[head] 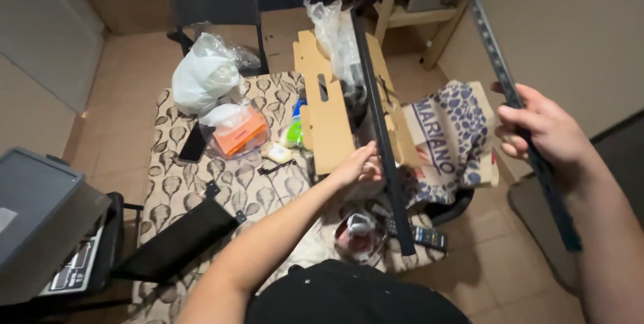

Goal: The person attaches metal legs to a black furniture panel on a table, tightening fasteners by hand at the corner brackets. They then lift the assembled frame, place it into its cardboard box, and wipe a black panel with a white cloth.

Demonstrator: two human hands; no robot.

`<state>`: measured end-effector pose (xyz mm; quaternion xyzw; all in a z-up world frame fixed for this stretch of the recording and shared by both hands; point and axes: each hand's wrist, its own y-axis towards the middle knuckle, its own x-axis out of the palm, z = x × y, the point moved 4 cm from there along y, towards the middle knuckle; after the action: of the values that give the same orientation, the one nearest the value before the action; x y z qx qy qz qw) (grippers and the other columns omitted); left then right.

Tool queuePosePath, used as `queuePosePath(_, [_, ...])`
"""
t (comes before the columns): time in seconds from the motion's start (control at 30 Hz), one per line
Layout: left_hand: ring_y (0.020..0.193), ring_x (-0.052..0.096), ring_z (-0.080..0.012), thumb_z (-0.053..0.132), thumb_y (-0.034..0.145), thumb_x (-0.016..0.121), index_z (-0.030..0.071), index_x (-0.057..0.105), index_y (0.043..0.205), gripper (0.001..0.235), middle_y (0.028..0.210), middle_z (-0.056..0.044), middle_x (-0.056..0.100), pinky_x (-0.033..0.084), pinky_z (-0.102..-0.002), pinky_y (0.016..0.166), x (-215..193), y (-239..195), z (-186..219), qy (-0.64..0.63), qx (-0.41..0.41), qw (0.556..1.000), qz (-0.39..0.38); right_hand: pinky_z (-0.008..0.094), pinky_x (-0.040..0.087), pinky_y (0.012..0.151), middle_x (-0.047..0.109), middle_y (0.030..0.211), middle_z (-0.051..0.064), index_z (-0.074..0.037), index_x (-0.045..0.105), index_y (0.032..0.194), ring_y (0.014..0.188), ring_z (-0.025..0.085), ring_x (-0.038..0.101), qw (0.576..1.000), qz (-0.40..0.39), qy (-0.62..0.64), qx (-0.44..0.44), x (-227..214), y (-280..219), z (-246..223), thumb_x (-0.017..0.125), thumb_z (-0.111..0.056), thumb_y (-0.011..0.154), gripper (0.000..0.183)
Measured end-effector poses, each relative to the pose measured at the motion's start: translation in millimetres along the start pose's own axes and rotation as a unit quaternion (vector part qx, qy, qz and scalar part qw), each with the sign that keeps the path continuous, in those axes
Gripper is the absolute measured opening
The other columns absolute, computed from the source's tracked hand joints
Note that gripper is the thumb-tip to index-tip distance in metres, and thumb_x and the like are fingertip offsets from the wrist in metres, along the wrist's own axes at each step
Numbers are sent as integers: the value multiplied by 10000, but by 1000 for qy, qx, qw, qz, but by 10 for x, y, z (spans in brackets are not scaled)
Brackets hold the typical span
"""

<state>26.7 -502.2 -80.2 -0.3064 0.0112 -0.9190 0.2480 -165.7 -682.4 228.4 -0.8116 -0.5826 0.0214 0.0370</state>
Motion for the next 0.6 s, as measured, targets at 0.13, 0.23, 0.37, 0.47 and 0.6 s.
queuePosePath(0.13, [858,649,-210,409,1050,458,-69,553,1330,562,1146,-204,633,586,-330,752,-335,212,83,25,22,995,90,248,347,453,475,798,8,-76,479,1410,499,76,395,996,-80,32,14,-470,726,88,513,-79,981,431])
queuePosePath(0.23, [1007,712,-219,377,1041,425,22,565,1406,528,1354,-200,655,632,-256,744,-617,236,131,171,36,972,157,203,371,420,485,812,-11,-49,473,1389,483,41,426,992,-103,67,38,-608,1069,255,499,-73,992,399])
queuePosePath(0.37, [861,697,-185,232,1035,542,-19,631,1302,377,1094,-151,689,589,-272,726,-744,106,139,49,50,976,208,166,380,341,472,730,-25,-28,467,1365,446,30,426,978,-156,128,57,-582,1460,573,446,-37,1008,358])
queuePosePath(0.47, [1009,681,-177,200,1010,539,70,654,1312,348,1150,-96,711,561,-286,863,-396,-221,498,272,40,931,240,185,353,362,477,744,-7,-48,471,1319,466,49,419,973,-170,144,53,-564,1661,765,461,-17,990,330])
queuePosePath(0.6, [1200,629,-291,175,891,575,51,725,1167,338,1309,-94,689,480,-410,1052,-94,-335,704,603,164,761,175,206,385,370,427,606,-12,-107,425,1037,433,75,422,982,-156,90,55,-589,1876,875,503,-59,1019,93])
